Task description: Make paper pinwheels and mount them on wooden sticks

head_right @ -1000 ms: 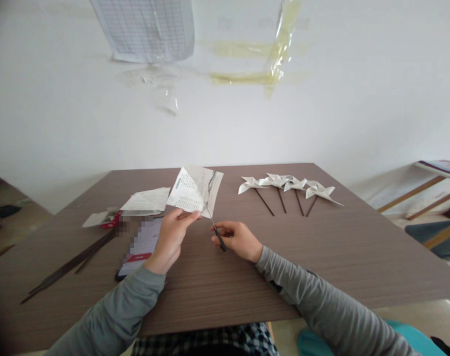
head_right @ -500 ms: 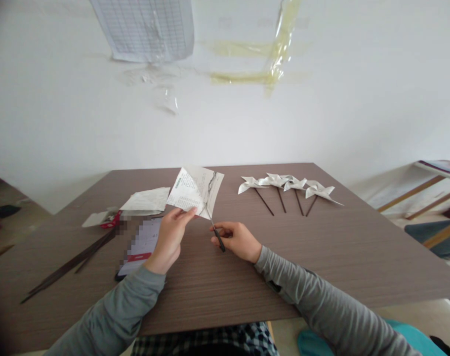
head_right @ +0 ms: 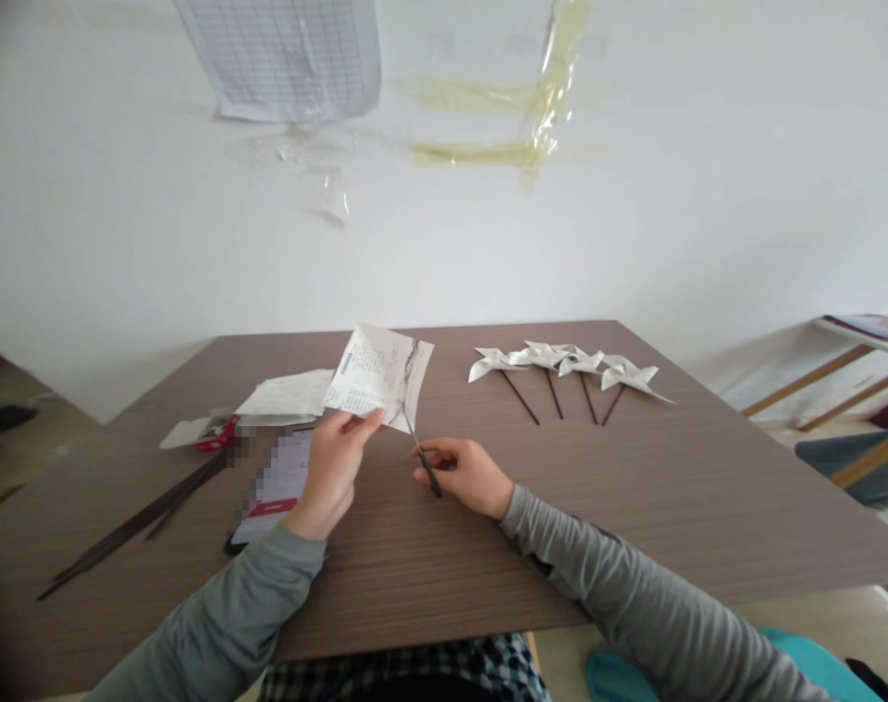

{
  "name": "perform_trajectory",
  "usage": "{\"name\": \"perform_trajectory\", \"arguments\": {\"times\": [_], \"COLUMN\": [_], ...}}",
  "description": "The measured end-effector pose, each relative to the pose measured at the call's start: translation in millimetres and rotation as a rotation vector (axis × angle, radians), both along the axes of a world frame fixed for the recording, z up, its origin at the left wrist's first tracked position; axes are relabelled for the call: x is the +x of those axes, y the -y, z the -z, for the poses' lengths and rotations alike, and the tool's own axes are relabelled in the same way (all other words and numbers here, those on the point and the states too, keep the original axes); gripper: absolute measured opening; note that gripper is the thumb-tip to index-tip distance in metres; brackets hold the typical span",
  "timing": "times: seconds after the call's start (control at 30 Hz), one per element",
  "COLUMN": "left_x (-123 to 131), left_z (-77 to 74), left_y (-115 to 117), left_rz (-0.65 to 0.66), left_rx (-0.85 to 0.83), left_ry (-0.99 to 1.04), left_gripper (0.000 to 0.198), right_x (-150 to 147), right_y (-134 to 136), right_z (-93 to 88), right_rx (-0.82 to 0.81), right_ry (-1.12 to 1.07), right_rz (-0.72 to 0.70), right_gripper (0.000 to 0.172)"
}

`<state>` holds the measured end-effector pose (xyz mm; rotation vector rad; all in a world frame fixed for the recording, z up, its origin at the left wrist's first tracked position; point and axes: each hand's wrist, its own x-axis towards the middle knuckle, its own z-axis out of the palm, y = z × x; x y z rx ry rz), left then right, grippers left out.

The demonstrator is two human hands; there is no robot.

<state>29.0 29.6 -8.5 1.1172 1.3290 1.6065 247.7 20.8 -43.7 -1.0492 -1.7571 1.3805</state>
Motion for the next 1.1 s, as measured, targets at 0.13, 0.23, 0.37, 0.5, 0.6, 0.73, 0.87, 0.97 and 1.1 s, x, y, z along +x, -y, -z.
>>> {"name": "perform_trajectory", "arguments": {"times": [0.13,0.23,0.37,0.5,0.6,0.73,0.87,0.97,1.1], "left_x": [-1.1,-2.0,-2.3,-1.0,-0.2,0.0,-0.2,-0.2,-0.1], "left_z": [0.0,1.2,3.7,4.7,4.4,4.7,5.1,4.8,4.0], "left_y": [0.8,0.7,0.6,1.5,2.2,2.4,2.2,2.2,2.1], "left_rz": [0.007,0.018,0.029,0.042,0.049,0.051,0.049,0.047,0.049], "left_rx": [0.003,0.01,0.017,0.022,0.029,0.028,0.019,0.023,0.022], "left_ry": [-0.021,-0.04,-0.072,-0.081,-0.059,-0.043,-0.049,-0.049,-0.043], "left_gripper": [0.035,0.036,0.037,0.036,0.034,0.038,0.04,0.038,0.038], "right_x": [-0.4,-1.1,-1.7,-2.3,-2.9,-3.3,-2.8,-1.9,-0.8], "right_y": [0.5,2.9,4.0,3.3,4.3,7.0,6.6,4.1,1.7], "right_z": [-1.5,-5.4,-8.7,-8.4,-9.9,-14.6,-14.8,-10.7,-6.3], "right_rx": [0.003,0.003,0.006,-0.006,-0.023,-0.032,-0.03,-0.015,0.005], "right_ry": [-0.001,-0.019,-0.02,-0.023,-0.031,-0.037,-0.04,-0.027,-0.012], "right_rz": [0.018,0.039,0.054,0.062,0.059,0.064,0.069,0.059,0.041], "right_gripper": [0.067,0.061,0.061,0.065,0.068,0.064,0.061,0.063,0.066]}}
